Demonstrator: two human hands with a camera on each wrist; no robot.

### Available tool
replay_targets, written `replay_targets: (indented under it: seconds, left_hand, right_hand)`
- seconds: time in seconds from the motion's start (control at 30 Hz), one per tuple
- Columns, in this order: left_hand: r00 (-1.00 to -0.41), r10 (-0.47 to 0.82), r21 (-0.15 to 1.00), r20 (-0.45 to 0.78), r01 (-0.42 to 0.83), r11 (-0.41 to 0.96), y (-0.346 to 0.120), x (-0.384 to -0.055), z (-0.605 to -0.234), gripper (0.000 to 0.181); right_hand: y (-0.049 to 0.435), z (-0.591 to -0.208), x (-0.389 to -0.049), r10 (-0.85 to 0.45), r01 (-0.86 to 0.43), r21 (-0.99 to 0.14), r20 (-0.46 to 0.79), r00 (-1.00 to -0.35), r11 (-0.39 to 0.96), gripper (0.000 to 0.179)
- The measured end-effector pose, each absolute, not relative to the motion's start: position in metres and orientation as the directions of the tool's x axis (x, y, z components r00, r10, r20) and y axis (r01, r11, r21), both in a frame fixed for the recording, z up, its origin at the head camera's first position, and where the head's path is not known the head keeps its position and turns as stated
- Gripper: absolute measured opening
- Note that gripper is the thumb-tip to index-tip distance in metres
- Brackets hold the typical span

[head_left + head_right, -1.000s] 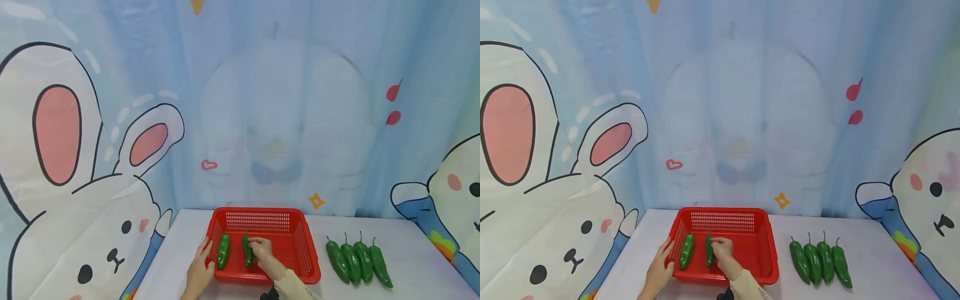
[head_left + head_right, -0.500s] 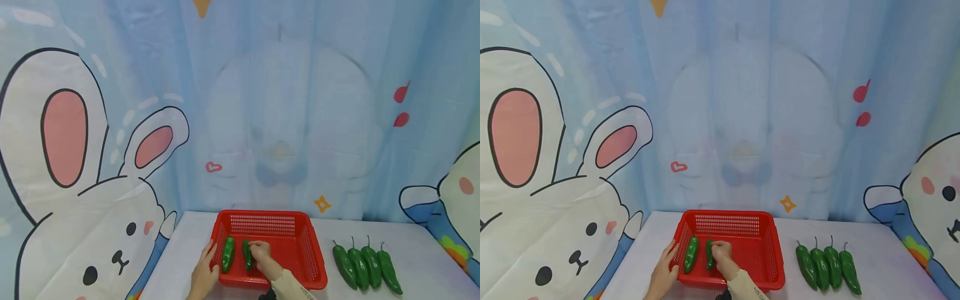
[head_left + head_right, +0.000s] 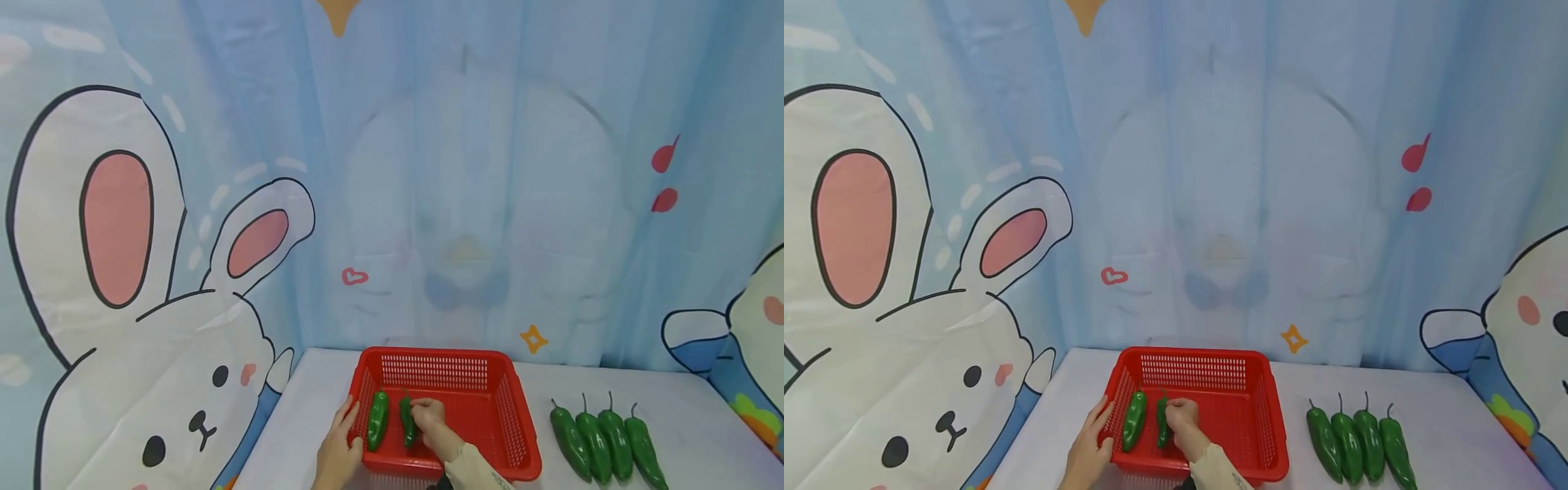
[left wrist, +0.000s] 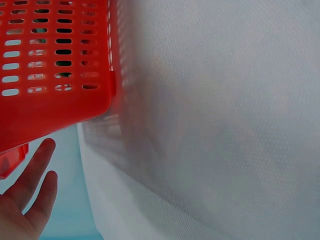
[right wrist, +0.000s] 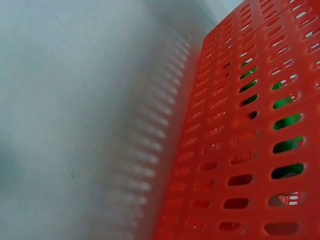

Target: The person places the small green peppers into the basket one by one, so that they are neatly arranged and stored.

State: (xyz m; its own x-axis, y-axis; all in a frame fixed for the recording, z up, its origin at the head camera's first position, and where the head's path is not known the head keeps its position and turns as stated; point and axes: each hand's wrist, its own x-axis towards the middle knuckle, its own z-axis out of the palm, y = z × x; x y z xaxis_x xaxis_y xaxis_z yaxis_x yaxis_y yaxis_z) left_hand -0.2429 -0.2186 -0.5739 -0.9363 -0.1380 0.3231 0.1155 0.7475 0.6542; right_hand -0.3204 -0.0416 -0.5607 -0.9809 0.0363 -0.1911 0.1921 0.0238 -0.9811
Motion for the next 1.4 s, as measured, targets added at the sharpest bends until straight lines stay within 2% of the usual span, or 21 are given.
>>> replay_targets:
  seconds: [0.47, 0.73, 0.87, 1.4]
  left_hand:
    - [-0.935, -0.149, 0.652, 0.321, 0.104, 0.751, -0.219, -0.242, -0.571, 0.065]
    - [-0.931, -0.126, 0.642, 0.343, 0.134, 0.755, -0.221, -0.239, -0.571, 0.065]
    - [-0.932, -0.13, 0.65, 0.338, 0.131, 0.749, -0.22, -0.239, -0.571, 0.065]
    - [-0.942, -0.133, 0.665, 0.308, 0.113, 0.738, -0.221, -0.244, -0.574, 0.066]
  right_hand:
    - [-0.047, -0.562, -0.322, 0.019, 0.198, -0.979, -0.197, -0.98, 0.053, 0.033]
    - [-0.048, -0.564, -0.321, 0.07, 0.176, -0.969, -0.166, -0.984, 0.172, 0.022]
    - [-0.051, -0.564, -0.321, 0.089, 0.194, -0.965, -0.181, -0.979, 0.177, 0.018]
    - [-0.062, -0.565, -0.326, 0.06, 0.222, -0.954, -0.214, -0.975, 0.203, 0.027]
